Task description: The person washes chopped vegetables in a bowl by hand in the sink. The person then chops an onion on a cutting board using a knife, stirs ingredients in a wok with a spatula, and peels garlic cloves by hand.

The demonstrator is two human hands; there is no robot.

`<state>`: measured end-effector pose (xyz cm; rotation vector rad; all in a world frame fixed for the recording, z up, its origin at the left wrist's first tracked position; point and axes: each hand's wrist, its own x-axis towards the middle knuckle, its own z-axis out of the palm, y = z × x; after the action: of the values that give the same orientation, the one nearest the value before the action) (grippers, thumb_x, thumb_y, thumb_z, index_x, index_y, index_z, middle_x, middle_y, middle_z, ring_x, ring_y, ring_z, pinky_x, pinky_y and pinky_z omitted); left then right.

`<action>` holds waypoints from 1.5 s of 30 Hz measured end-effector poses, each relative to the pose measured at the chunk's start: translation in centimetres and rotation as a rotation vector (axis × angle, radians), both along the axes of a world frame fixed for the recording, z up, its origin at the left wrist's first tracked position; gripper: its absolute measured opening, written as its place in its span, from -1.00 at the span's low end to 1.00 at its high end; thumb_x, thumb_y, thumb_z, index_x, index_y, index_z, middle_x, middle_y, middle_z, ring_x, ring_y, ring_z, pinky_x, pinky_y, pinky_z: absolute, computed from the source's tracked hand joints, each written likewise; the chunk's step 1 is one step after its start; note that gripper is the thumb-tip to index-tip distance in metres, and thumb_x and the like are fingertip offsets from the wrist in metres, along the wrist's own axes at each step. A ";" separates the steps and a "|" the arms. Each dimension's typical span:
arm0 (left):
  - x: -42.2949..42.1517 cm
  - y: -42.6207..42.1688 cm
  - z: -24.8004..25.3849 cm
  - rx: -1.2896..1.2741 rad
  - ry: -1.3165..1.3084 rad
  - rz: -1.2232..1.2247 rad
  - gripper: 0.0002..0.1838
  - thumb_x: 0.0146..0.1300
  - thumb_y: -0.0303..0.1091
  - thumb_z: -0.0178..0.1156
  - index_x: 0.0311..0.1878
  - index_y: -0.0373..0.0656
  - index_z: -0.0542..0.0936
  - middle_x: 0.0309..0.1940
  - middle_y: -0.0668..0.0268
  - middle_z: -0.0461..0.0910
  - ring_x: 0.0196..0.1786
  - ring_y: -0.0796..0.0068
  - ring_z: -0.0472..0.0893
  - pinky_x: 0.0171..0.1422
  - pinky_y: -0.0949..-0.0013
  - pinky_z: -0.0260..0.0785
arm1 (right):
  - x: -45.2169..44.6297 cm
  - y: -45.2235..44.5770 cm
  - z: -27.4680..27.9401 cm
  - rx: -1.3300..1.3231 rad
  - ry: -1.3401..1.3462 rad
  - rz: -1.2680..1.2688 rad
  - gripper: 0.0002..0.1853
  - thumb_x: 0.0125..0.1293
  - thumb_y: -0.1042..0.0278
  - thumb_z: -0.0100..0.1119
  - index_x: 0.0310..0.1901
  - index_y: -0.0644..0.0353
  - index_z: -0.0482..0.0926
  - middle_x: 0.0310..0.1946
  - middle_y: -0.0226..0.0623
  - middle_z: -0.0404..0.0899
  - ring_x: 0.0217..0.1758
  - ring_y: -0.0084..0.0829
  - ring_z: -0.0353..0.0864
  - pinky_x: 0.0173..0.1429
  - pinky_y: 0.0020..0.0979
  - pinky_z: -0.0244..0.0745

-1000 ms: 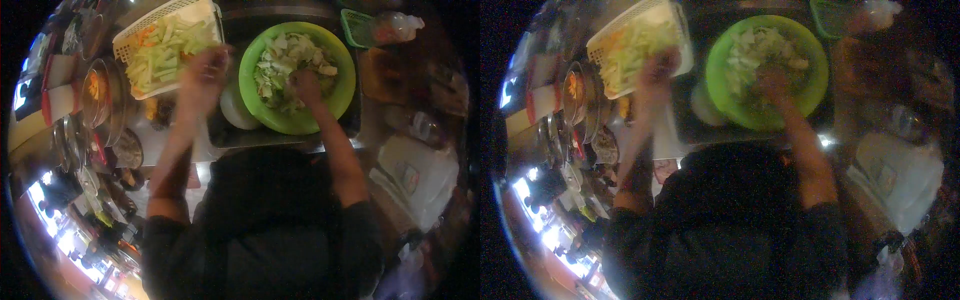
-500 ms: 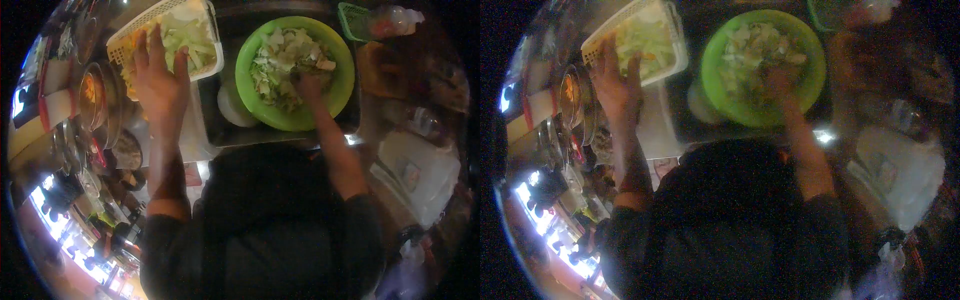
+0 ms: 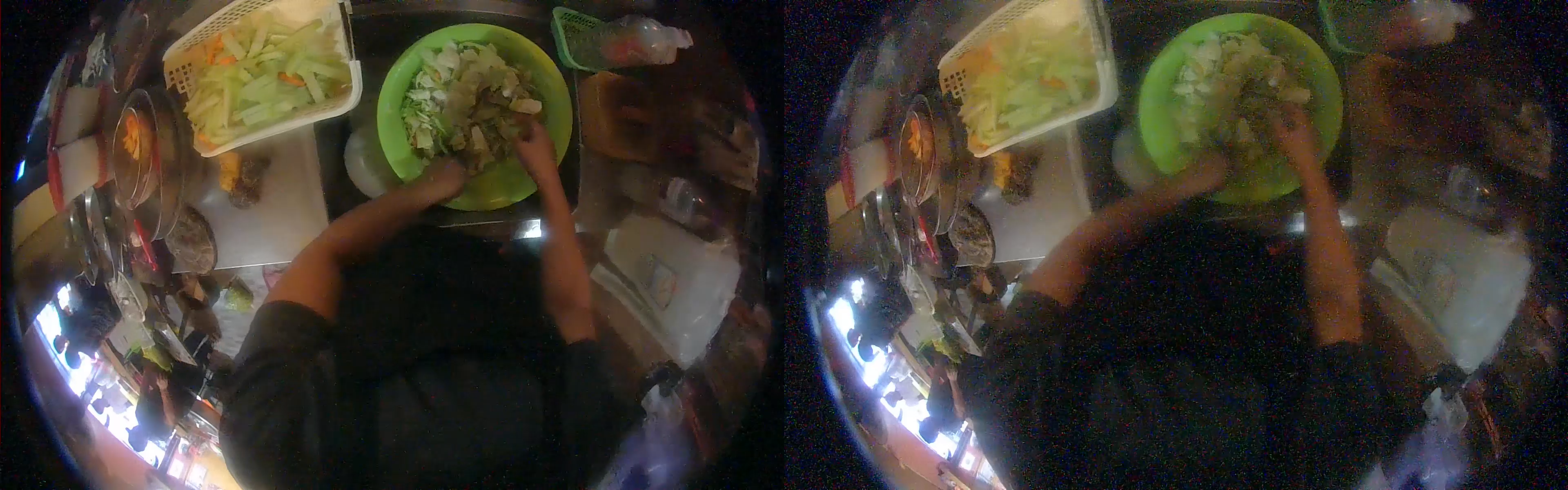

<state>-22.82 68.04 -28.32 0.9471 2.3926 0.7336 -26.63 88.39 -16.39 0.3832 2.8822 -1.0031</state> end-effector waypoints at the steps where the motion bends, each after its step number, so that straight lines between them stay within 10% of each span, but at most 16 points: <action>1: 0.0 -0.1 0.8 -0.001 0.003 0.008 -0.75 0.03 -0.40 0.02 -0.29 -0.27 0.62 -0.43 0.03 0.60 -0.36 0.08 0.61 -0.33 0.03 0.43 | 0.5 0.5 -0.1 -0.020 0.036 0.002 -0.59 0.13 0.09 0.20 -0.01 0.09 0.56 -0.25 -0.13 0.63 -0.17 -0.27 0.63 -0.09 -0.30 0.49; 4: -0.3 -0.5 0.2 -0.159 0.192 -0.289 -0.77 -0.05 -0.35 0.08 -0.36 -0.20 0.65 -0.49 0.14 0.60 -0.41 0.13 0.61 -0.37 0.05 0.43 | 2.1 1.3 -0.7 0.097 -0.209 0.048 -0.62 0.17 0.13 0.19 0.00 0.08 0.57 -0.26 -0.18 0.64 -0.19 -0.35 0.64 -0.13 -0.37 0.50; 7: 2.2 -0.2 -7.0 0.239 0.219 0.014 -0.80 -0.08 -0.31 0.11 -0.43 -0.15 0.66 -0.44 0.13 0.60 -0.34 0.16 0.60 -0.32 0.09 0.44 | 3.9 1.8 -3.6 0.044 -0.432 -0.119 -0.67 0.22 0.15 0.14 -0.03 0.09 0.58 -0.24 -0.18 0.64 -0.17 -0.34 0.64 -0.13 -0.38 0.50; 15: -0.1 -3.8 10.3 -0.166 0.014 -0.113 -0.76 0.10 -0.32 0.04 -0.21 -0.12 0.63 -0.19 0.14 0.54 -0.01 0.17 0.51 0.00 0.12 0.42 | 6.0 -1.1 -12.4 0.616 -0.100 0.119 -0.65 0.19 0.10 0.15 -0.18 0.25 0.61 -0.26 -0.08 0.61 -0.22 -0.10 0.61 -0.16 -0.18 0.52; 19: 0.5 -4.6 7.0 -0.079 0.127 0.074 -0.69 0.18 -0.33 -0.03 -0.03 -0.10 0.56 -0.14 0.14 0.52 -0.01 0.14 0.51 0.03 0.11 0.41 | 2.2 -6.3 -0.2 0.385 -0.449 0.189 -0.66 0.16 0.13 0.13 -0.16 0.22 0.59 -0.28 -0.10 0.60 -0.21 -0.10 0.59 -0.17 -0.14 0.50; 23: -0.5 -4.8 6.6 0.061 0.132 0.189 -0.66 0.21 -0.33 -0.04 0.05 -0.08 0.51 -0.09 0.10 0.50 0.01 0.08 0.50 0.04 0.09 0.39 | 4.1 -3.5 -1.0 0.499 -0.089 0.329 -0.63 0.16 0.16 0.10 -0.10 0.25 0.53 -0.30 -0.07 0.60 -0.23 -0.08 0.59 -0.19 -0.12 0.50; 26: -2.0 -5.3 8.6 0.299 0.086 0.328 -0.64 0.16 -0.32 0.05 0.06 -0.09 0.50 -0.09 0.05 0.50 0.01 0.03 0.50 0.05 0.09 0.38 | 3.1 -1.9 0.2 0.430 -0.439 0.263 -0.65 0.19 0.18 0.06 -0.07 0.21 0.51 -0.22 -0.03 0.58 -0.21 -0.03 0.57 -0.20 -0.13 0.49; 31: -2.2 -7.8 17.2 0.388 -0.087 0.418 -0.56 0.25 -0.24 -0.02 0.17 -0.17 0.42 0.11 0.06 0.46 0.15 0.05 0.45 0.29 0.11 0.25 | 0.0 -6.2 6.8 -0.102 -0.155 0.179 -0.68 0.24 0.17 0.07 -0.05 0.15 0.51 -0.32 -0.19 0.55 -0.24 -0.28 0.55 -0.20 -0.29 0.42; 37: 0.0 -10.6 18.5 0.130 -0.011 0.622 -0.69 0.08 -0.41 0.11 -0.05 -0.15 0.53 -0.19 0.06 0.57 -0.10 0.02 0.56 -0.04 0.10 0.43 | -7.0 -20.4 20.6 -0.520 0.028 0.414 -0.71 0.30 0.25 0.08 -0.01 0.18 0.48 -0.32 -0.34 0.46 -0.26 -0.53 0.41 -0.19 -0.46 0.37; 41: 5.8 -14.7 22.6 0.377 -0.093 0.637 -0.65 0.05 -0.44 0.12 -0.03 -0.17 0.54 -0.12 0.09 0.57 -0.06 0.05 0.56 0.00 0.12 0.43 | -10.6 -26.1 21.3 -0.061 0.825 0.625 -0.66 0.24 0.37 0.15 0.05 0.19 0.45 -0.35 -0.43 0.40 -0.29 -0.61 0.36 -0.23 -0.50 0.34; 43: 9.1 -17.5 23.1 0.470 -0.114 0.599 -0.62 0.04 -0.43 0.15 0.00 -0.16 0.54 -0.08 0.11 0.57 -0.02 0.08 0.56 0.05 0.17 0.41 | -8.8 -26.0 23.0 -0.252 0.268 0.511 -0.59 0.17 0.45 0.22 0.08 0.18 0.42 -0.21 -0.24 0.53 -0.15 -0.37 0.51 0.03 -0.36 0.41; 45: 13.3 -21.6 24.1 0.538 -0.319 0.746 -0.61 0.15 -0.32 0.12 0.08 -0.12 0.51 0.00 0.11 0.55 0.05 0.12 0.53 0.14 0.17 0.36 | -6.7 -27.6 21.5 -0.311 0.354 0.581 -0.62 0.17 0.46 0.22 0.04 0.22 0.45 -0.25 -0.26 0.53 -0.19 -0.40 0.51 -0.02 -0.39 0.43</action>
<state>-9.54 46.45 -4.20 0.0331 2.2610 1.7098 -33.33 60.80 5.07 -0.6726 2.7467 -1.4566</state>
